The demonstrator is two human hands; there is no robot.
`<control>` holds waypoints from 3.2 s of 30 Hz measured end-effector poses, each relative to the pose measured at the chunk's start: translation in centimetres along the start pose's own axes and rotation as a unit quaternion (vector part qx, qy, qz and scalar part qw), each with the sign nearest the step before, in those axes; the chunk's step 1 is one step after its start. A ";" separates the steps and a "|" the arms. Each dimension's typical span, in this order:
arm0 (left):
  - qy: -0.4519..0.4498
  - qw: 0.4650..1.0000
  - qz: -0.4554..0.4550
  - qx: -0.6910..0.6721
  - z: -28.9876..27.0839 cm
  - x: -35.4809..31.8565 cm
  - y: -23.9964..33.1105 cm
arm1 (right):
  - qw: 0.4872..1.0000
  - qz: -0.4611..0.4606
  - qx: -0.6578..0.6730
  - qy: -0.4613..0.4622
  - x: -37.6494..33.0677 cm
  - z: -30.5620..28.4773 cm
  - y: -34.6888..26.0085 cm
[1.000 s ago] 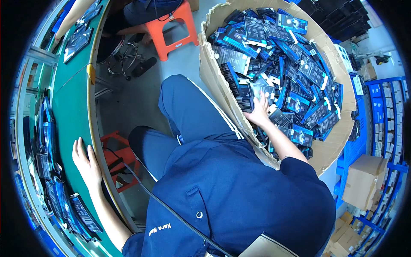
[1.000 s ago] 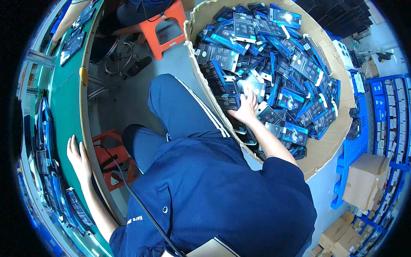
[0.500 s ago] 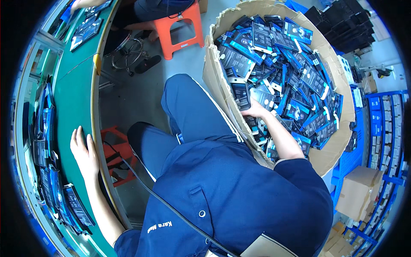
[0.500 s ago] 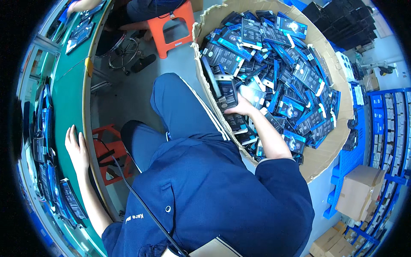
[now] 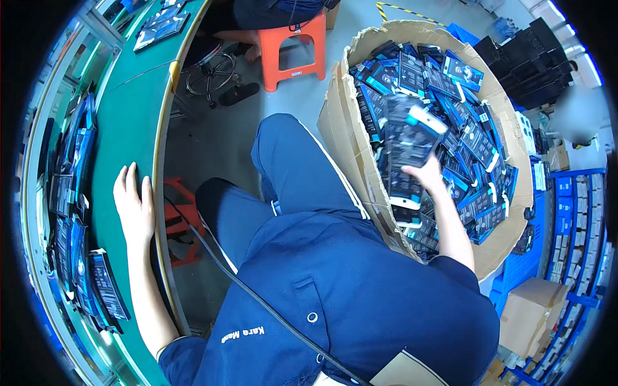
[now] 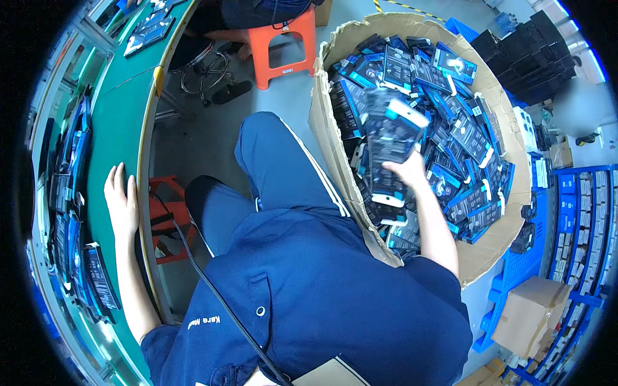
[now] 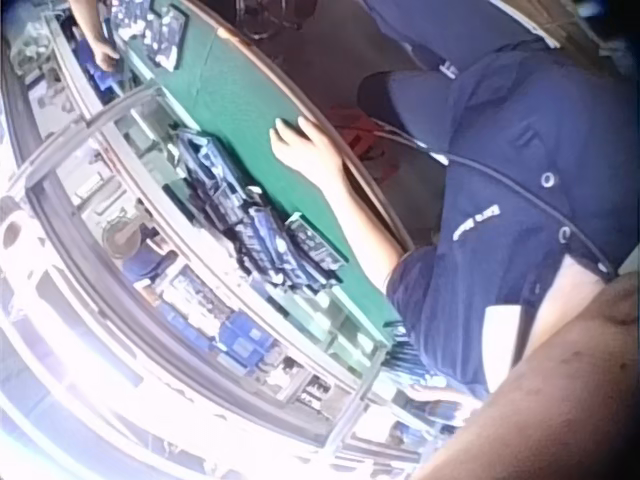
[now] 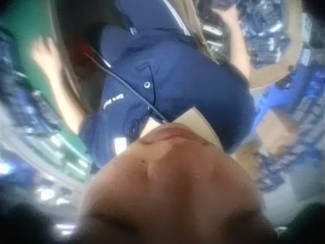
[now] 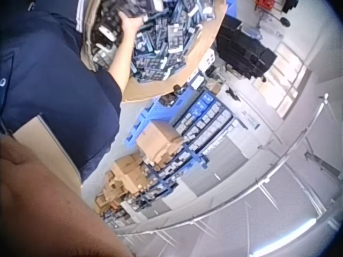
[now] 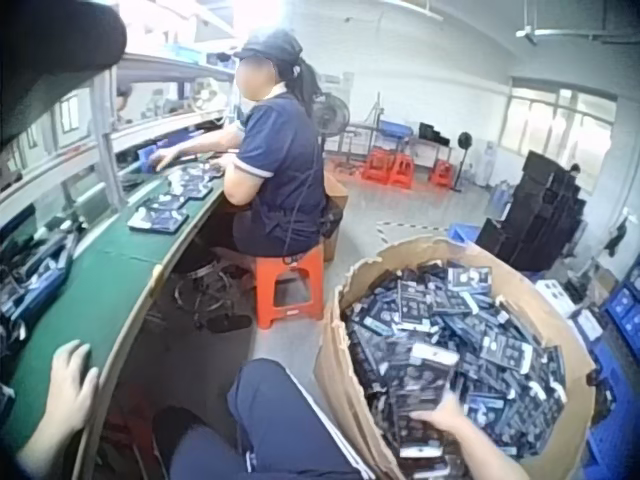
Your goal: Packaging or inspecting product boxes on an assembly line.
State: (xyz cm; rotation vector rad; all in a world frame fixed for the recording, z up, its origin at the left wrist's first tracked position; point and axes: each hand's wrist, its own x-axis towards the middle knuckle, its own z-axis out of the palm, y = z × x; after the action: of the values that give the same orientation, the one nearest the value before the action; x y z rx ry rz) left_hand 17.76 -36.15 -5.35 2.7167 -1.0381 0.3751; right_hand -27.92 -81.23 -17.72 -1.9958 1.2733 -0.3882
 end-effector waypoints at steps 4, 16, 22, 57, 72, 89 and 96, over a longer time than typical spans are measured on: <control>0.035 0.999 -0.015 0.021 -1.4 -0.8 -1.2 | 0.990 -0.077 0.060 0.101 1.7 -6.4 -5.3; 0.167 0.972 0.164 -0.036 -4.6 -1.8 2.3 | 0.855 -0.493 0.109 0.116 1.6 -5.7 -31.8; 0.198 0.976 0.084 -0.009 -5.7 -8.3 1.6 | 0.744 -0.622 0.197 -0.144 -2.3 11.1 -45.9; 0.443 0.831 -0.325 0.082 -19.1 -20.2 2.8 | 0.819 -0.539 -0.193 -0.031 15.5 35.7 -54.7; 0.058 0.990 -0.071 0.106 -7.3 -9.3 0.5 | 0.604 -0.710 -0.126 -0.340 -2.4 25.0 -50.1; 0.064 0.869 -0.460 0.170 -8.9 -15.5 8.3 | 0.785 -0.603 -0.091 0.106 13.4 37.1 -58.9; 0.024 0.962 -0.265 0.057 -8.9 -16.1 5.8 | 0.776 -0.618 -0.125 -0.028 12.7 35.1 -50.4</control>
State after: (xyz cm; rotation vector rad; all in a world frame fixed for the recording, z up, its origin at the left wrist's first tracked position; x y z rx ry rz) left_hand 0.79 -27.88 -1.31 2.9214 -0.2537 0.4072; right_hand 31.91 -65.34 -7.70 -2.8196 -0.2542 -0.7592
